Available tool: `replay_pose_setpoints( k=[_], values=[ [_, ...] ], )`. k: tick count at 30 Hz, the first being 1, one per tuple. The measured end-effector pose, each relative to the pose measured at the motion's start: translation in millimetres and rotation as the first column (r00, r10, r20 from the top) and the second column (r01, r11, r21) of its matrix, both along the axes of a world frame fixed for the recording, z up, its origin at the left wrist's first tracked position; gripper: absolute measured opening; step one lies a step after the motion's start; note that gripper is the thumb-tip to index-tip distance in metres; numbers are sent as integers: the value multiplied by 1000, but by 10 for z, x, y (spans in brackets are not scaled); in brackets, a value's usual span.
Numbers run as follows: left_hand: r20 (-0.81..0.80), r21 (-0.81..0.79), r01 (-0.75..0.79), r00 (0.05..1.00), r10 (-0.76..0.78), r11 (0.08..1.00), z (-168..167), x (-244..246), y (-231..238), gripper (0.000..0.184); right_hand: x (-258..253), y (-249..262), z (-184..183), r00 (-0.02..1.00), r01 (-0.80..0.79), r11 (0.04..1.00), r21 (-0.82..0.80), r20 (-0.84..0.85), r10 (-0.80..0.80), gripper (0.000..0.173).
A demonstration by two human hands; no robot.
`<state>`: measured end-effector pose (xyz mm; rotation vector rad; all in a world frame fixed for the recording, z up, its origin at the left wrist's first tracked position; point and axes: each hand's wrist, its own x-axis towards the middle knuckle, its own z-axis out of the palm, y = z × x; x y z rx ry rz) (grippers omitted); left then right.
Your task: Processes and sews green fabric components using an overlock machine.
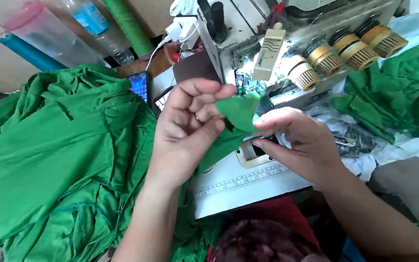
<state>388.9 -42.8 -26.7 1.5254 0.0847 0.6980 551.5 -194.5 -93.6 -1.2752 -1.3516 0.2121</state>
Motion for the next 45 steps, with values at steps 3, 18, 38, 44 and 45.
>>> replay_pose_setpoints(
  k=[3,18,38,44,45],
  values=[
    [1,542,-128,989,151,830,38,70,30,32,62,77,146,985,19,995,-95,171,-2,20],
    [-146,764,54,985,90,643,96,165,366,17,121,100,393,967,-128,981,-147,202,157,26],
    [-201,776,198,978,-62,600,128,153,353,8,185,40,260,983,-157,956,-246,51,175,21],
    [-122,817,134,991,-59,561,133,173,320,9,168,56,282,978,-176,943,-282,57,200,22],
    [-98,802,113,994,-56,586,111,173,333,9,178,48,288,976,-190,937,-293,50,213,21]
  ],
)
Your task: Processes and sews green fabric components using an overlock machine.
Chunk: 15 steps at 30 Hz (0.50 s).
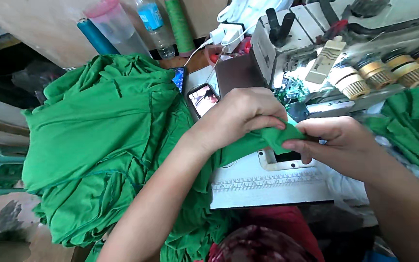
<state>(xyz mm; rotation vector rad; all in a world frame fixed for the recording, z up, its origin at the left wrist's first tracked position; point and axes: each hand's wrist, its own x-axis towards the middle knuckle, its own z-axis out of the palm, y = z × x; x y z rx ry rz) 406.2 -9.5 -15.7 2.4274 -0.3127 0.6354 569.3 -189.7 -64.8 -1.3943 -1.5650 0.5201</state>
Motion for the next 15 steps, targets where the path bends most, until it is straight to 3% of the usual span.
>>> replay_pose_setpoints(
  k=[2,5,10,15],
  values=[
    [46,-28,-57,997,59,998,-165,9,91,14,31,-26,23,997,-49,999,2,-63,49,18],
    [32,64,-173,985,171,983,-475,7,233,18,66,-75,106,964,-72,997,35,-255,78,11],
    [-112,338,-182,966,231,923,-273,-21,120,29,40,-50,139,922,-54,996,70,-380,76,17],
    [-290,423,-58,937,195,904,-49,-25,211,12,-33,-18,130,946,-7,991,137,-321,51,18]
  ],
)
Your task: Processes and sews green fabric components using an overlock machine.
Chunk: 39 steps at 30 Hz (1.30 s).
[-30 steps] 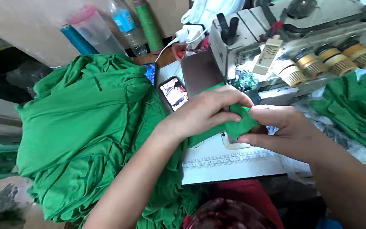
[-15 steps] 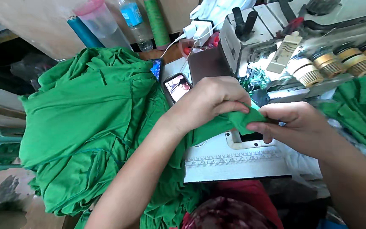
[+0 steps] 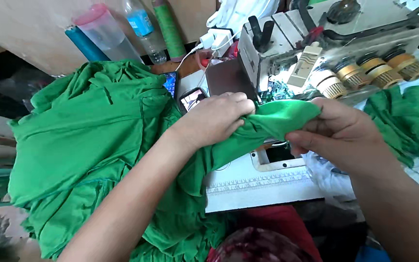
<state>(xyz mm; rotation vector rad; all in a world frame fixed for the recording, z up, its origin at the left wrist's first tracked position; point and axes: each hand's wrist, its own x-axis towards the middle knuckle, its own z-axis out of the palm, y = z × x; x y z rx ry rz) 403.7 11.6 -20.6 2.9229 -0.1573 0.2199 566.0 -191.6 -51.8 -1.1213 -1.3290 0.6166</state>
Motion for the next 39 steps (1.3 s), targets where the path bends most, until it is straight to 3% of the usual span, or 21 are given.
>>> replay_pose_setpoints(
  k=[2,6,8,11,13,18,21,23,25,29,33,39],
  values=[
    [-15,-56,26,1000,-27,998,108,-47,-56,16,-1,23,-1,997,45,997,55,54,-48,16],
    [21,-282,135,991,-134,950,399,-144,-384,23,-4,85,-17,937,109,990,95,321,-134,21],
    [33,-257,135,991,-130,957,432,-125,-376,29,-18,125,-17,900,80,994,68,424,-101,21],
    [12,-61,59,998,-58,996,345,-87,-135,34,-28,164,9,849,44,999,25,526,-51,23],
    [-26,-55,52,998,-54,997,293,-88,-10,32,-12,171,36,845,52,999,4,533,-46,23],
    [-34,-380,95,993,-117,920,351,-99,31,20,32,204,91,871,23,997,-68,490,13,22],
    [129,-578,204,979,-158,790,155,8,107,7,39,278,62,852,37,997,-67,523,4,25],
    [175,-615,237,971,-163,752,115,42,145,7,20,313,85,849,65,995,-77,528,-15,23],
    [123,-592,208,978,-168,779,187,-7,189,9,-18,301,170,880,79,990,-113,475,-16,18],
    [188,-484,199,975,-121,852,125,-8,133,15,-50,245,143,905,75,995,-66,423,-40,21],
    [63,-173,30,998,-19,985,153,-27,-170,22,-151,61,58,912,98,995,-2,401,-89,25],
    [84,0,108,991,-108,994,260,-66,-288,24,-257,-144,-319,938,171,985,27,300,-171,27]
  ],
)
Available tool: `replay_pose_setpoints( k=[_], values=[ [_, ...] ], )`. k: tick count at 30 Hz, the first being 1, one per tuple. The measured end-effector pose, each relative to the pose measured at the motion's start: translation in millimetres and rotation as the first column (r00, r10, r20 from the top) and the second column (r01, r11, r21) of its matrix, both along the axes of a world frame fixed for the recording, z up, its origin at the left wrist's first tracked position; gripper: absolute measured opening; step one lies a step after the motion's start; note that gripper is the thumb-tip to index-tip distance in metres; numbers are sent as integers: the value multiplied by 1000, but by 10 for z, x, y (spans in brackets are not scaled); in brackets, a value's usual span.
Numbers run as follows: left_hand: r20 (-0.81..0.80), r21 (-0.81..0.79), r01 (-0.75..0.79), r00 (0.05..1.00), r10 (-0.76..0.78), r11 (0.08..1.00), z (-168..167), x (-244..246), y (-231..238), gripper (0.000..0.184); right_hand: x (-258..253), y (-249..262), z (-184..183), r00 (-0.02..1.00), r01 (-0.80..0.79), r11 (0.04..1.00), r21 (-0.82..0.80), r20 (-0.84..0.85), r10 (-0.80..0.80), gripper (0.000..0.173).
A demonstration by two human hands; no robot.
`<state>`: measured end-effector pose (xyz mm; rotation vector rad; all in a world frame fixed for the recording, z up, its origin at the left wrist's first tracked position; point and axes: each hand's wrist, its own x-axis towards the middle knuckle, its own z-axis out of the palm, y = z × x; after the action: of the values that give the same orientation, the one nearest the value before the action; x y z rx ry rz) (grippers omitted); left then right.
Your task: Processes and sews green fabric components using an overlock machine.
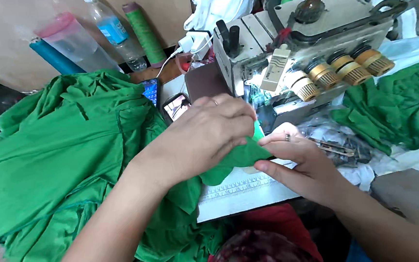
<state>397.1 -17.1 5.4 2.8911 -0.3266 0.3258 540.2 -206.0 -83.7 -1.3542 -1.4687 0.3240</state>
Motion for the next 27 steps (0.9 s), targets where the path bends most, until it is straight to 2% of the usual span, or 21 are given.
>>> replay_pose_setpoints(
  k=[3,6,9,11,16,18,22,25,27],
  values=[
    [-38,-5,36,999,-36,999,-107,54,-42,27,56,37,-132,984,-109,994,16,-142,110,27],
    [-48,87,-27,998,31,996,-71,97,-87,27,110,97,-204,967,-135,991,25,-213,137,21],
    [57,94,-24,998,19,995,-93,87,-217,29,183,158,-196,939,-219,975,41,-264,222,16],
    [69,65,21,997,-26,998,-159,108,-261,29,184,174,-179,925,-262,964,37,-276,262,15],
    [85,164,-47,996,34,985,-200,122,117,27,196,180,-193,920,-237,971,16,-318,229,12],
    [84,86,-71,994,64,994,-135,98,33,26,209,160,-198,918,-253,967,12,-311,244,14],
    [46,-98,83,996,-79,992,-192,116,-232,23,146,102,-196,930,-263,963,63,-251,270,16],
    [64,-53,11,998,-7,999,-242,115,-122,26,176,106,-249,944,-220,971,91,-231,235,16],
    [96,-19,-31,995,33,999,-238,95,-224,28,218,90,-273,948,-200,976,84,-235,215,14]
  ],
)
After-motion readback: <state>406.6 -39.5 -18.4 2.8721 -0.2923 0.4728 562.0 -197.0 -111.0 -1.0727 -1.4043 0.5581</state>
